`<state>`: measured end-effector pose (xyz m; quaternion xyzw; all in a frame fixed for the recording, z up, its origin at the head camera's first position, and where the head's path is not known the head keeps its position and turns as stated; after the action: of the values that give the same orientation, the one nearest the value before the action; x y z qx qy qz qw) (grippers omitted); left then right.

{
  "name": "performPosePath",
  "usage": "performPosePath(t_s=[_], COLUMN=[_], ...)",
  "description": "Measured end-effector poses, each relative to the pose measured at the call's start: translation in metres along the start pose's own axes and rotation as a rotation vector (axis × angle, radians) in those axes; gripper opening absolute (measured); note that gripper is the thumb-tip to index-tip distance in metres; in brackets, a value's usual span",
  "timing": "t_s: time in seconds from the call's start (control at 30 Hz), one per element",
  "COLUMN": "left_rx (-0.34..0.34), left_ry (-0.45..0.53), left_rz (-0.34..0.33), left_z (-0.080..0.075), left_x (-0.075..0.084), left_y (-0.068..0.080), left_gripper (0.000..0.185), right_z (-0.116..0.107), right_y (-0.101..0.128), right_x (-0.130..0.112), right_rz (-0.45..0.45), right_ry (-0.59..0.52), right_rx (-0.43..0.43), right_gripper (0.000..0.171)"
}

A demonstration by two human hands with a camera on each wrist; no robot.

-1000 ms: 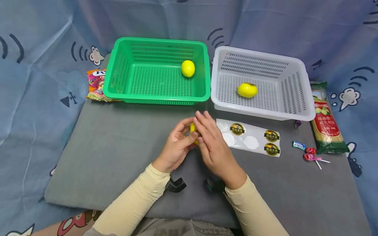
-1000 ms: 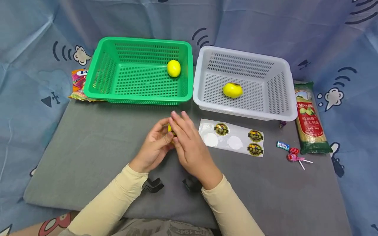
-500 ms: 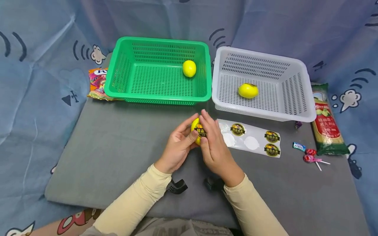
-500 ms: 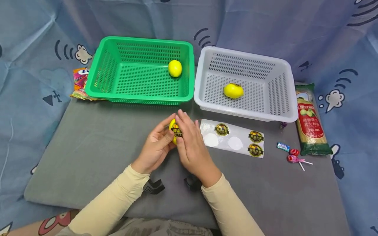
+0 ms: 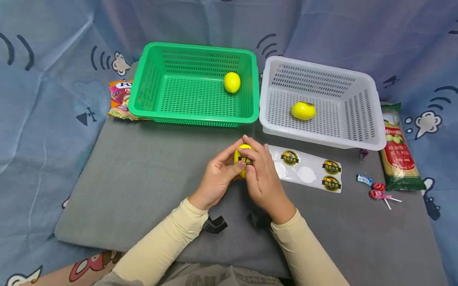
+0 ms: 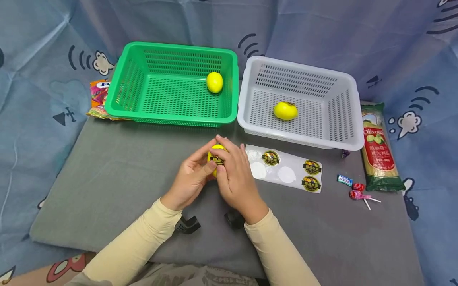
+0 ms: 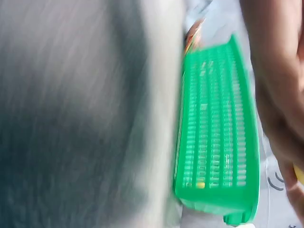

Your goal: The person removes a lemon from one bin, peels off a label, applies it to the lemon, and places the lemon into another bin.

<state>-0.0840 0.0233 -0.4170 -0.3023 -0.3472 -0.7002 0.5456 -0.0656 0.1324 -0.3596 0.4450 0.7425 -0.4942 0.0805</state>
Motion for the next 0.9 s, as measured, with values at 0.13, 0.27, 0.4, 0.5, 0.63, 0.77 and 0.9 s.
performPosePath(t_s=[0.13, 0.27, 0.4, 0.5, 0.63, 0.77, 0.9], left_rx=[0.002, 0.028, 0.092, 0.106, 0.087, 0.077, 0.035], left_ry=[-0.016, -0.049, -0.063, -0.066, -0.082, -0.143, -0.214], left_rz=[-0.003, -0.012, -0.007, 0.020, 0.085, 0.153, 0.204], left_z=[0.000, -0.005, -0.010, -0.009, -0.002, 0.000, 0.004], left_x=[-0.002, -0.006, -0.010, -0.013, -0.010, -0.007, -0.008], left_y=[0.000, -0.001, 0.001, 0.001, -0.001, -0.003, -0.005], left_gripper=[0.071, 0.062, 0.061, 0.054, 0.047, 0.048, 0.044], right_z=[0.003, 0.011, 0.016, 0.018, 0.018, 0.021, 0.023], right_y=[0.004, 0.008, 0.011, 0.012, 0.007, 0.007, 0.009], right_x=[0.009, 0.016, 0.025, 0.029, 0.031, 0.030, 0.025], right_rz=[0.007, 0.031, 0.084, 0.118, 0.132, 0.115, 0.049], right_ry=[0.056, 0.099, 0.158, 0.171, 0.169, 0.133, 0.079], right_rx=[-0.039, -0.106, -0.180, -0.216, -0.234, -0.247, -0.226], right_gripper=[0.047, 0.063, 0.082, 0.094, 0.104, 0.107, 0.103])
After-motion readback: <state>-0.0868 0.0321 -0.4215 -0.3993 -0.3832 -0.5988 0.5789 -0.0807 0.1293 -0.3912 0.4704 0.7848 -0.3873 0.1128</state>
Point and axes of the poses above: each hand's wrist, its own y-axis away from the middle knuckle, its own z-axis out of the palm, x = y × z, the point moved 8 cm from there along -y, towards the middle knuckle, and after that the axes turned 15 degrees about x, right-handed, at the moved point
